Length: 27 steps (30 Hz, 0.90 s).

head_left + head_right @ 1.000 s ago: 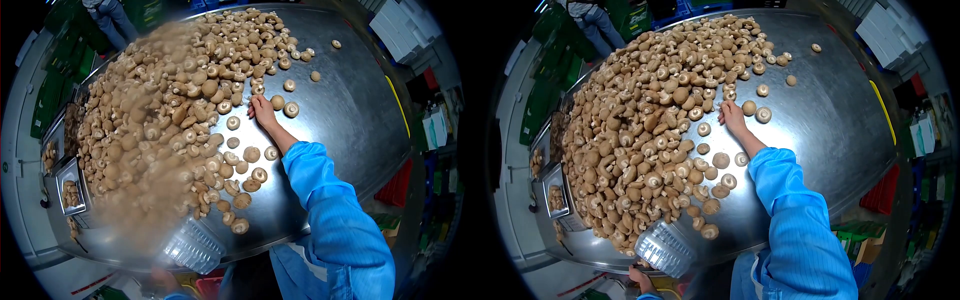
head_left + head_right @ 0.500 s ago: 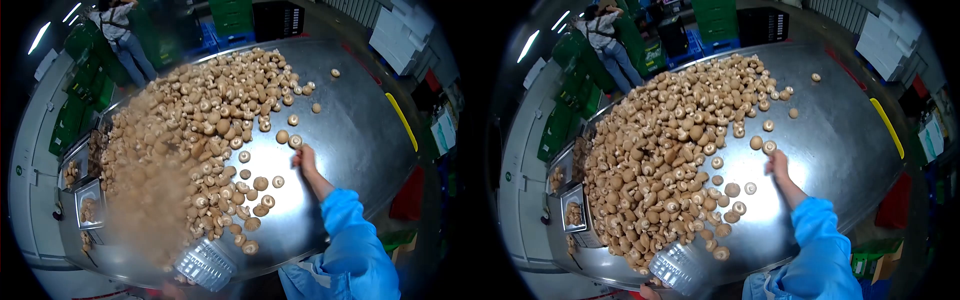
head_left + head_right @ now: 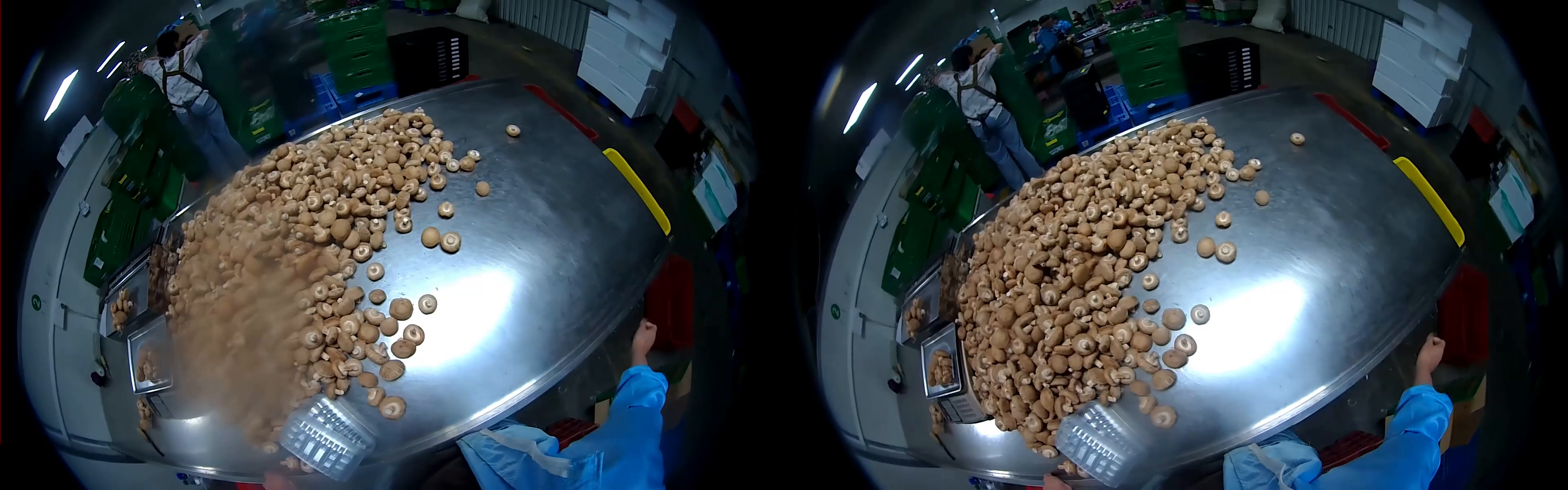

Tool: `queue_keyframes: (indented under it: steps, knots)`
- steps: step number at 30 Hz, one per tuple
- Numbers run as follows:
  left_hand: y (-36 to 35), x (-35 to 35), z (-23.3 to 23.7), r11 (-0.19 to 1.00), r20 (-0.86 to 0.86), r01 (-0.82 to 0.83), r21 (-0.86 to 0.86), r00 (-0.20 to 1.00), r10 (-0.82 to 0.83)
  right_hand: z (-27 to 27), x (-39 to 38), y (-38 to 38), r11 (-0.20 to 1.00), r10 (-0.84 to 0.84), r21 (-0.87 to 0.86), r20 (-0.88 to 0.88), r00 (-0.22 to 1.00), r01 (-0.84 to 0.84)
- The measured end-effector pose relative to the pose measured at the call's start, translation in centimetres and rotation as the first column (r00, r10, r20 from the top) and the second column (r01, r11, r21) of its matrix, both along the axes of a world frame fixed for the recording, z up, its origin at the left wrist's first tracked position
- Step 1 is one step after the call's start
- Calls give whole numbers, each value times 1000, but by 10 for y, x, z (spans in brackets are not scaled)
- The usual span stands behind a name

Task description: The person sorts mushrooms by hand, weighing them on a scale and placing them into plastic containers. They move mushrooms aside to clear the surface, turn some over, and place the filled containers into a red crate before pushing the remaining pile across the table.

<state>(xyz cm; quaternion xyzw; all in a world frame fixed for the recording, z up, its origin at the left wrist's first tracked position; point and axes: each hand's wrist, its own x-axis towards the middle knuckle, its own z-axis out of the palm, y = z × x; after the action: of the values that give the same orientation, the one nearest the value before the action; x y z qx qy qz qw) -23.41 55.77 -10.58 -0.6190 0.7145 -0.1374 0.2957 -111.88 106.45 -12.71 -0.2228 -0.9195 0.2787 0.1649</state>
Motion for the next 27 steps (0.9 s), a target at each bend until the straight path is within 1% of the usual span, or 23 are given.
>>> queue_keyframes:
  steps: [1,2,4,5,7,8,9,10,11,12,13,14,16,17,19,20,21,23,24,25,27]
  knots:
    - [0,-12,13,999,-43,-35,18,998,36,1,14,10,999,20,44,100,995,-24]
    - [0,-12,15,999,-38,-36,23,999,37,1,26,22,995,32,87,201,979,-51]
    - [0,-2,9,1000,-40,-17,15,999,17,-20,32,34,956,122,241,187,975,-166]
    - [-1,2,5,1000,-39,-6,10,999,6,-27,31,33,902,217,335,192,957,-272]
    - [-6,15,3,1000,-37,13,9,999,-12,-52,21,27,837,393,387,66,917,-387]
    - [-10,19,4,1000,-45,19,9,999,-19,-11,42,-23,890,363,273,62,930,-366]
    - [-13,21,4,999,-56,30,15,998,-29,-13,39,-41,905,384,204,-19,923,-373]
    - [-18,21,4,999,-67,36,24,997,-35,-13,33,-52,866,433,259,42,900,-428]
    - [-21,22,2,999,-71,43,30,997,-41,-7,29,-72,881,427,184,89,900,-436]
    - [-24,22,0,998,-70,50,28,996,-48,19,36,-100,926,376,-78,110,920,-369]
    - [-26,24,-2,998,-70,56,29,996,-53,49,52,-129,956,267,-174,176,947,-237]
    - [-28,25,-3,998,-66,62,28,996,-60,40,47,-130,959,211,-221,147,966,-175]
    - [-30,26,-5,996,-61,80,30,995,-78,4,28,-131,945,102,-320,89,991,-69]
    - [-31,27,-6,996,-51,88,32,995,-87,-19,15,-125,971,86,-232,134,987,-53]
    - [-27,30,-10,994,-18,109,29,994,-108,-20,27,-145,995,-8,-95,113,994,19]
    - [-24,34,-12,991,9,128,31,992,-128,-32,30,-147,1000,-7,-2,117,993,7]
    - [-20,37,-16,989,43,146,29,988,-148,-32,36,-150,996,-25,83,128,991,14]
    - [-13,36,-30,987,91,160,19,983,-161,-48,31,-142,997,-16,80,45,999,12]
    - [-18,46,-39,994,68,104,37,992,-106,-38,32,-146,999,-41,33,118,992,37]
    - [-24,57,-50,997,46,48,55,998,-50,-36,34,-150,999,-53,18,68,996,52]
    - [-26,48,-54,993,-6,-65,93,998,66,-64,17,-135,959,-14,283,130,991,-24]
